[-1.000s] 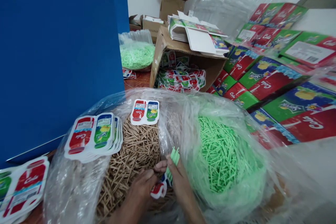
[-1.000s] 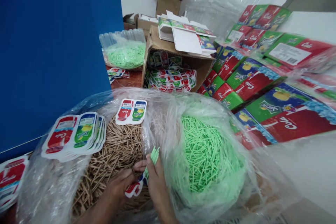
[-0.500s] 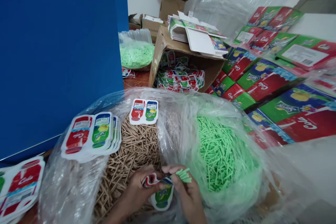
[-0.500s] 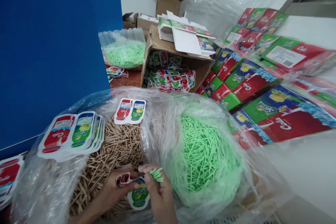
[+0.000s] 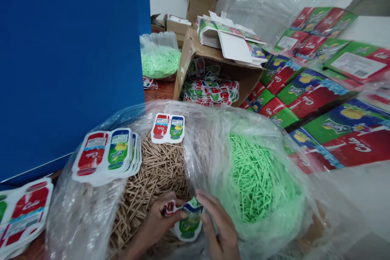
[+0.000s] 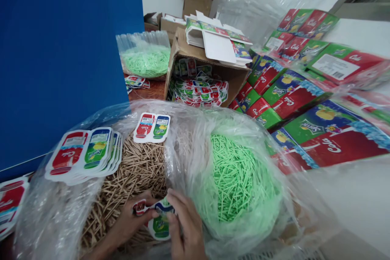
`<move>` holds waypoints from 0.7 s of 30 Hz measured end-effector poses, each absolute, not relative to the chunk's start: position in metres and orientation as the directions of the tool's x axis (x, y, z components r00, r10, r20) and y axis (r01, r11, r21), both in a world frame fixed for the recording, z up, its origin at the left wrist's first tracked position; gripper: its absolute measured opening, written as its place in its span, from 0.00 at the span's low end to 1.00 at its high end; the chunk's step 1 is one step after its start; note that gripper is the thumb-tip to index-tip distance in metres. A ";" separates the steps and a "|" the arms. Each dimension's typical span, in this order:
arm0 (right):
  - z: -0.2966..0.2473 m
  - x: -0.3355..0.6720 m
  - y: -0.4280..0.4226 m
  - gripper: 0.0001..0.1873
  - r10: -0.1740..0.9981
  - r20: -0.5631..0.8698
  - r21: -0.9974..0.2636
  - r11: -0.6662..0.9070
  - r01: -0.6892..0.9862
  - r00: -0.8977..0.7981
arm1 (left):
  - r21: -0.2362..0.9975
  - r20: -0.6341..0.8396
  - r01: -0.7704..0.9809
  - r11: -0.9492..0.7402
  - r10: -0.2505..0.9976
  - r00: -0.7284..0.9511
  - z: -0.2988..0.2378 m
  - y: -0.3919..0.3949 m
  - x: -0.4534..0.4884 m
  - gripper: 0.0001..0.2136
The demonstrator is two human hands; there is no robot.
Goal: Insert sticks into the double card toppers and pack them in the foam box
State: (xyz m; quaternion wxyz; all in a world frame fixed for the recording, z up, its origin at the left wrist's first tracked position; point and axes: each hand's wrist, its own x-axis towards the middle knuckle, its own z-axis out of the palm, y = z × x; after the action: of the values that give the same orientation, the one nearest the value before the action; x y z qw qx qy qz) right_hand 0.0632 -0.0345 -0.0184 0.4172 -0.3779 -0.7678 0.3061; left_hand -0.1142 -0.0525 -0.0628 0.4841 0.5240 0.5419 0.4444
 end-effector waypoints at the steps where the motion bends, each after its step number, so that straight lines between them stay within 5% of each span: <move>1: -0.016 0.064 -0.033 0.24 0.819 0.413 -0.766 0.549 0.334 -0.399 | 0.987 -0.036 0.157 0.032 0.999 0.023 -0.062 -0.052 -0.116 0.17; 5: -0.009 0.064 -0.030 0.23 0.779 0.428 -0.741 0.593 0.315 -0.459 | 0.970 0.059 0.235 -0.068 0.997 0.045 -0.058 -0.054 -0.122 0.15; 10: -0.006 0.064 -0.029 0.10 0.795 0.354 -0.789 0.537 0.299 -0.493 | 0.949 0.061 0.303 -0.089 0.993 0.100 -0.046 -0.054 -0.127 0.13; 15: -0.015 0.062 -0.037 0.11 0.965 0.210 -0.943 0.243 0.227 -0.159 | 0.956 0.021 0.293 -0.023 1.000 0.009 -0.039 -0.052 -0.132 0.10; 21: -0.033 0.047 -0.037 0.09 0.975 0.128 -0.975 0.157 0.158 -0.179 | 0.970 0.006 0.241 0.018 0.995 -0.100 -0.039 -0.057 -0.140 0.15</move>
State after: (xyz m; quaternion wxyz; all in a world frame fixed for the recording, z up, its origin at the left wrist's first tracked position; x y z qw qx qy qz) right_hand 0.0467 -0.0371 -0.0326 0.4462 -0.4600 -0.6161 0.4580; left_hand -0.1396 -0.0570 -0.0394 0.4112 0.5299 0.5831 0.4585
